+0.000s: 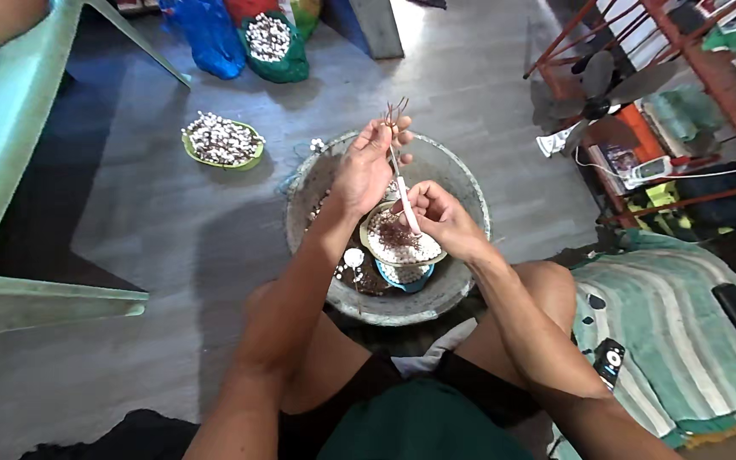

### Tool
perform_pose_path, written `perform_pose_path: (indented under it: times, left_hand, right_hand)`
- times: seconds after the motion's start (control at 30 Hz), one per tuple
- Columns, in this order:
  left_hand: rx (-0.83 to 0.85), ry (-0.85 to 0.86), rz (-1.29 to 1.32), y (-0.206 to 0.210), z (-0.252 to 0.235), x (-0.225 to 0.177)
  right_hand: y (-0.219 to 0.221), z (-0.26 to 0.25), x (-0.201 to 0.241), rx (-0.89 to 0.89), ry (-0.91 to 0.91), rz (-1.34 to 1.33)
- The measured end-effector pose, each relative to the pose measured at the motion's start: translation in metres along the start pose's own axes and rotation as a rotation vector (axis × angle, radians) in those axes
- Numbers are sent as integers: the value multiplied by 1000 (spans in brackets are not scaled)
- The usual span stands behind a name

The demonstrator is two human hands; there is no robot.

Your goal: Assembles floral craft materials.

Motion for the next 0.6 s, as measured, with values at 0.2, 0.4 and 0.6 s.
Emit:
perform_pose_path:
  times: [0.2, 0.4, 0.6]
  left_hand:
    - [-116, 254, -692, -12, 3, -17]
    - [-88, 383, -772, 8, 10, -33]
    - [-67, 305, -735, 4, 8, -25]
  right_hand:
    - [-31, 25, -18, -148, 56, 17]
    - [-71, 59, -24, -140, 194, 85]
    - [-141, 32, -57, 9, 513, 663]
Point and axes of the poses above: each hand's wrist, its own z-axis away from the middle knuckle, its own y-axis out of the palm, x = y × z, the point moved 4 cm from there along -z, towards the middle knuckle, and after that the axes turned 11 degrees about x, right-handed, at the moved point
